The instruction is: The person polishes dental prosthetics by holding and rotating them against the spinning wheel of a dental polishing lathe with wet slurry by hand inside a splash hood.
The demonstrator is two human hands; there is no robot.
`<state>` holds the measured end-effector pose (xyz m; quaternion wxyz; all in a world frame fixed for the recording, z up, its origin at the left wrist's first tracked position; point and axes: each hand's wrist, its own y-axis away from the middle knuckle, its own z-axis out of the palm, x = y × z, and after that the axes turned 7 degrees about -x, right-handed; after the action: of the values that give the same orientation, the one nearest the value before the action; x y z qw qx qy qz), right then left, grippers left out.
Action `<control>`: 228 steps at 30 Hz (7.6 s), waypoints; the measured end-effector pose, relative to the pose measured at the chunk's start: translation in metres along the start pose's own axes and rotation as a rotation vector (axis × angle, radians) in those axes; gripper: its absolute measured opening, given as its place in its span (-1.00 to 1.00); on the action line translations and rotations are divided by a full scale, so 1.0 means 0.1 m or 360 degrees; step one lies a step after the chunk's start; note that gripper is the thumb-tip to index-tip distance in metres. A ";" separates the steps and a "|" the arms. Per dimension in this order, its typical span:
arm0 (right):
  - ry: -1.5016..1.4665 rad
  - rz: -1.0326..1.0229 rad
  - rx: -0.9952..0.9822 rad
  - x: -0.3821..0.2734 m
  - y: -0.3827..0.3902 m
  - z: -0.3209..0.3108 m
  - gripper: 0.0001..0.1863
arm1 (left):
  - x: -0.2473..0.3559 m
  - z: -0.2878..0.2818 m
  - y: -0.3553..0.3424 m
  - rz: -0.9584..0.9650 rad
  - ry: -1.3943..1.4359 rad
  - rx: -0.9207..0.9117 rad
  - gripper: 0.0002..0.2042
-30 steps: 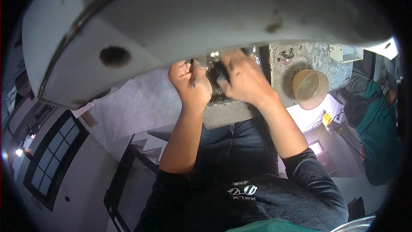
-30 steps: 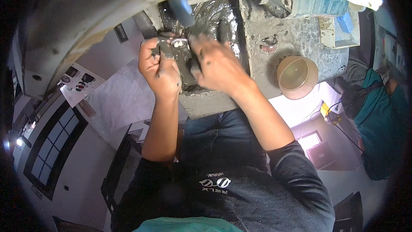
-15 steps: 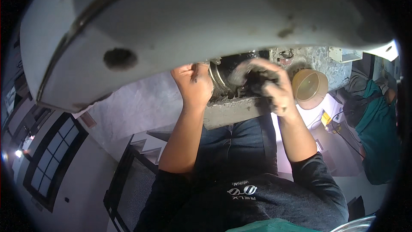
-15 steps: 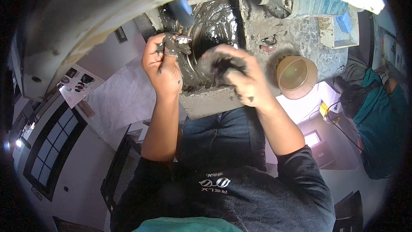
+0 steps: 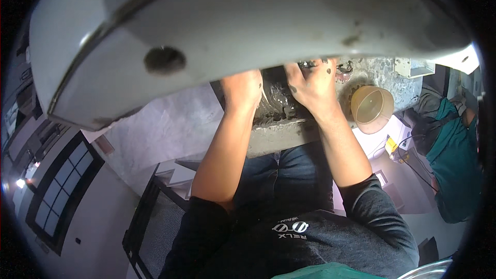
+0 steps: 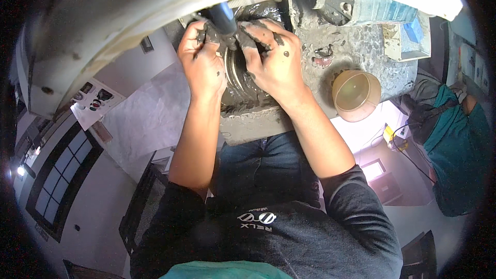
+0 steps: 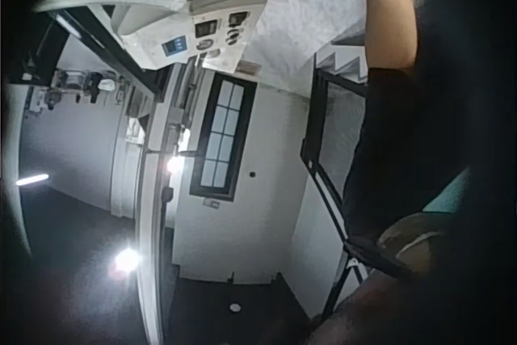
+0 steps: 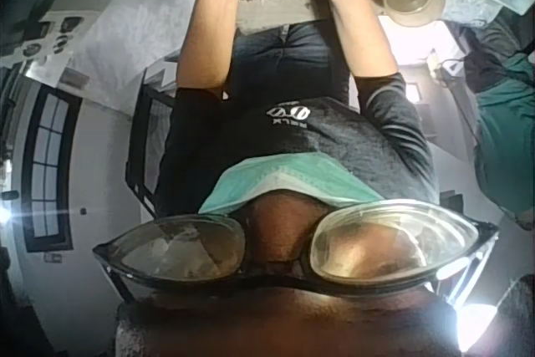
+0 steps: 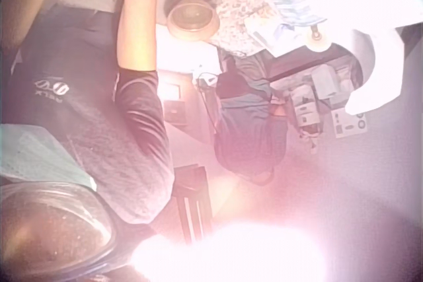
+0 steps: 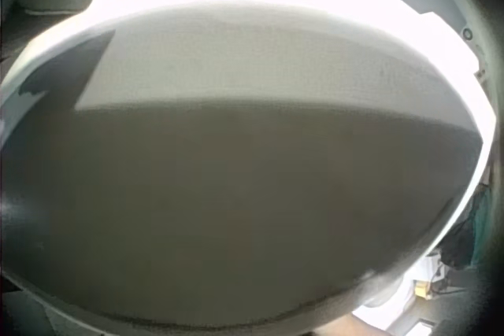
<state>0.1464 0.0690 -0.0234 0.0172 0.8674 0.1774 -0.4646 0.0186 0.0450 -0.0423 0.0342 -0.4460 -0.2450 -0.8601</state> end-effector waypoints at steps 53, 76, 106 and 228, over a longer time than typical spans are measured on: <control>-0.0084 0.0287 0.0111 -0.08 0.00 -0.01 -0.70 | -0.25 0.10 0.18 0.0273 0.0182 0.0036 -0.80; -0.0386 0.0434 0.0151 -0.31 0.07 0.09 -0.75 | -0.03 -0.12 0.03 0.0148 0.0095 -0.0069 -0.79; -0.0593 0.0678 0.0186 -0.28 0.06 0.07 -0.74 | -0.15 0.09 0.20 0.0039 0.0507 0.0099 -0.74; -0.0294 0.0213 -0.0185 -0.17 -0.02 -0.10 -0.70 | -0.12 0.04 0.16 0.0402 -0.0048 0.0060 -0.77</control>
<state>0.1455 0.0677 -0.0039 0.1148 0.8283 0.1436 -0.5292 0.0334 0.0313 -0.0434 0.1468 -0.4854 -0.2034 -0.8375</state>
